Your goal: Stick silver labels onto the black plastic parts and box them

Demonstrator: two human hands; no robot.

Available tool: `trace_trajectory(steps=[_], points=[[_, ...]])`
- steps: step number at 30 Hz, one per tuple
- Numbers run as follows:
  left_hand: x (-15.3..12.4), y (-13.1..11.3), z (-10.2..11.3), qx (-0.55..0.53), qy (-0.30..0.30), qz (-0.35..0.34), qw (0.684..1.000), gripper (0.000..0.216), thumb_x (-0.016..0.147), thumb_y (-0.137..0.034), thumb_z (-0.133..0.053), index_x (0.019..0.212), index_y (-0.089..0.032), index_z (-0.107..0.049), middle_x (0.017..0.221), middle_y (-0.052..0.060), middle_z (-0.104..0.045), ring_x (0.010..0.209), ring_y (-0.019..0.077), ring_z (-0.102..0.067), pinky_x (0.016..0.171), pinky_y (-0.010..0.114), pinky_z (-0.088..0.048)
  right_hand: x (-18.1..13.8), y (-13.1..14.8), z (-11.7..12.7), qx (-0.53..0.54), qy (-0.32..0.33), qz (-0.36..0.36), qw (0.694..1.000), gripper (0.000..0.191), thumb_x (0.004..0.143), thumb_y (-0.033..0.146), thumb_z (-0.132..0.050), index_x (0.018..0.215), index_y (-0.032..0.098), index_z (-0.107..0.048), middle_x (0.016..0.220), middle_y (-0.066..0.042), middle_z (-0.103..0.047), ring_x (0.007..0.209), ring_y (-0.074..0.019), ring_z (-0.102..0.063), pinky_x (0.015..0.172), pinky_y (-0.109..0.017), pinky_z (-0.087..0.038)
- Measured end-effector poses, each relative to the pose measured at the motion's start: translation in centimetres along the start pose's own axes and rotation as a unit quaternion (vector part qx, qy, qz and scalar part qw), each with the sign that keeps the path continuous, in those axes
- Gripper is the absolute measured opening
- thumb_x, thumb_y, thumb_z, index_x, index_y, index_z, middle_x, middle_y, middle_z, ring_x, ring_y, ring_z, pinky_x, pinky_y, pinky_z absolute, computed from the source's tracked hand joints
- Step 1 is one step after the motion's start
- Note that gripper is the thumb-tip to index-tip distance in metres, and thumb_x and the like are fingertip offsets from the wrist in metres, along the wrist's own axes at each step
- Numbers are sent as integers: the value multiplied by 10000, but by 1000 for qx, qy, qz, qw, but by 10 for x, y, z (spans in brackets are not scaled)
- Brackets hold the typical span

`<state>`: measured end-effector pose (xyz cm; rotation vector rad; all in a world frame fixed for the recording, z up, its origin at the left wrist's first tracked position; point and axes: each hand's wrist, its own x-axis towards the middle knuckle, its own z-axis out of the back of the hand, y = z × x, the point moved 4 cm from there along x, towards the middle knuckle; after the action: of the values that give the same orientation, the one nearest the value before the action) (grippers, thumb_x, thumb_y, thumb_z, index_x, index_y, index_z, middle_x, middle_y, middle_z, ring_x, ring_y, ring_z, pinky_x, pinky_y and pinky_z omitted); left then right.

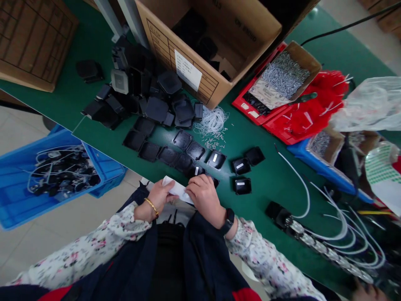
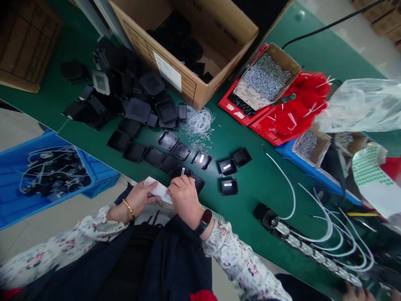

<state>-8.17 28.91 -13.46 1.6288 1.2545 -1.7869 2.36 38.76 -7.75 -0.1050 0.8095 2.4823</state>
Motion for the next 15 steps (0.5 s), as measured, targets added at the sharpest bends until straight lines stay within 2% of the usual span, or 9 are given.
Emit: trace_trajectory(steps=[3, 7, 9, 11, 15], points=[[7, 0, 7, -9, -13, 6, 1000, 47, 816, -82, -553, 801, -116, -525, 688, 48, -611, 572, 138, -609, 443, 205, -535, 7, 4, 6, 23, -34, 21, 999, 119, 864, 222, -583, 767, 214, -652, 885, -21, -598, 872, -193, -479, 772, -351, -349], [16, 2, 22, -20, -30, 10, 999, 40, 818, -67, -542, 814, -105, -529, 728, 70, -628, 581, 142, -616, 446, 198, -533, 41, -17, 10, 36, -81, -59, 994, 91, 851, 241, -603, 781, 215, -656, 851, -29, -564, 856, -195, -469, 758, -339, -361], [18, 4, 27, -26, -31, 9, 999, 41, 810, -76, -559, 824, -104, -531, 751, 80, -636, 587, 149, -623, 452, 206, -538, 62, -27, 2, -21, -52, -61, 997, 82, 824, 245, -634, 750, 213, -649, 833, -37, -555, 869, -220, -457, 742, -353, -356], [18, 5, 31, -31, -33, 7, 999, 64, 805, -85, -573, 842, -111, -528, 769, 86, -641, 592, 154, -630, 459, 216, -546, 78, -31, -11, -92, -11, -33, 995, 110, 811, 237, -642, 708, 199, -634, 827, -52, -552, 893, -248, -444, 732, -373, -347], [17, 5, 34, -38, -26, 4, 999, 74, 818, -100, -558, 885, -114, -531, 766, 91, -650, 626, 179, -645, 482, 236, -559, 90, -27, -32, -209, 18, 20, 978, 138, 866, 151, -526, 765, 157, -620, 866, -99, -554, 900, -272, -431, 734, -409, -338]])
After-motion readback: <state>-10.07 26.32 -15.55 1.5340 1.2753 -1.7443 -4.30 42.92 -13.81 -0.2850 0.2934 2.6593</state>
